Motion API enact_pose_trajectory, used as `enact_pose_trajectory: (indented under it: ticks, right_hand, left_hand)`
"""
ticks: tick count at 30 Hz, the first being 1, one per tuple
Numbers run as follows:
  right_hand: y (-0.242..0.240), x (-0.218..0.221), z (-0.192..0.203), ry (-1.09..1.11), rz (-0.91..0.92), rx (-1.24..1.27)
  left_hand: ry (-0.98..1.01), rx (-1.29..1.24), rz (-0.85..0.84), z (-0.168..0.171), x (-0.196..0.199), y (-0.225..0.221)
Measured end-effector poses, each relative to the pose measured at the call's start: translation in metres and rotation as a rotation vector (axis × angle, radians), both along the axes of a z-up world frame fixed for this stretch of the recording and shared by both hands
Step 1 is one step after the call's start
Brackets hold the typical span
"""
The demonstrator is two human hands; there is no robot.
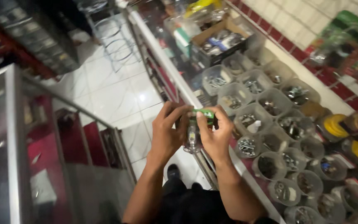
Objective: The person picks up and replaces several packages of light bulbs and small motorcycle parts onto hooks and shelves in a storage area.
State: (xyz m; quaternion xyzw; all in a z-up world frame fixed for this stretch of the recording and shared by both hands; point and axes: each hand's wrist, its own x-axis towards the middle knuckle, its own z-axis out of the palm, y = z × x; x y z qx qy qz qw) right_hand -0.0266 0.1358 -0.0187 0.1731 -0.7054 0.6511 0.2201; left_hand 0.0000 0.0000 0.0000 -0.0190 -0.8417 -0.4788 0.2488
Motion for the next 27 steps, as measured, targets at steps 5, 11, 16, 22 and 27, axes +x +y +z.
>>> enact_pose_trajectory:
  ticks: [5, 11, 16, 22, 27]
  right_hand:
    - [0.027, -0.015, -0.004, -0.118, -0.132, -0.114]
    - [0.055, -0.039, 0.004, -0.109, -0.355, -0.198]
    - [0.078, -0.065, 0.024, -0.033, -0.535, -0.175]
    - [0.097, -0.088, 0.061, 0.077, -0.677, -0.115]
    - [0.116, -0.108, 0.098, 0.152, -0.724, -0.103]
  left_hand:
    - [0.118, 0.202, -0.274, 0.003, -0.044, 0.026]
    - [-0.013, 0.551, -0.632, -0.003, -0.107, 0.063]
    - [-0.208, 0.531, -0.794, 0.003, -0.156, 0.095]
    - [0.167, 0.468, -0.954, 0.045, -0.191, 0.121]
    - [0.066, 0.528, -1.035, 0.087, -0.207, 0.141]
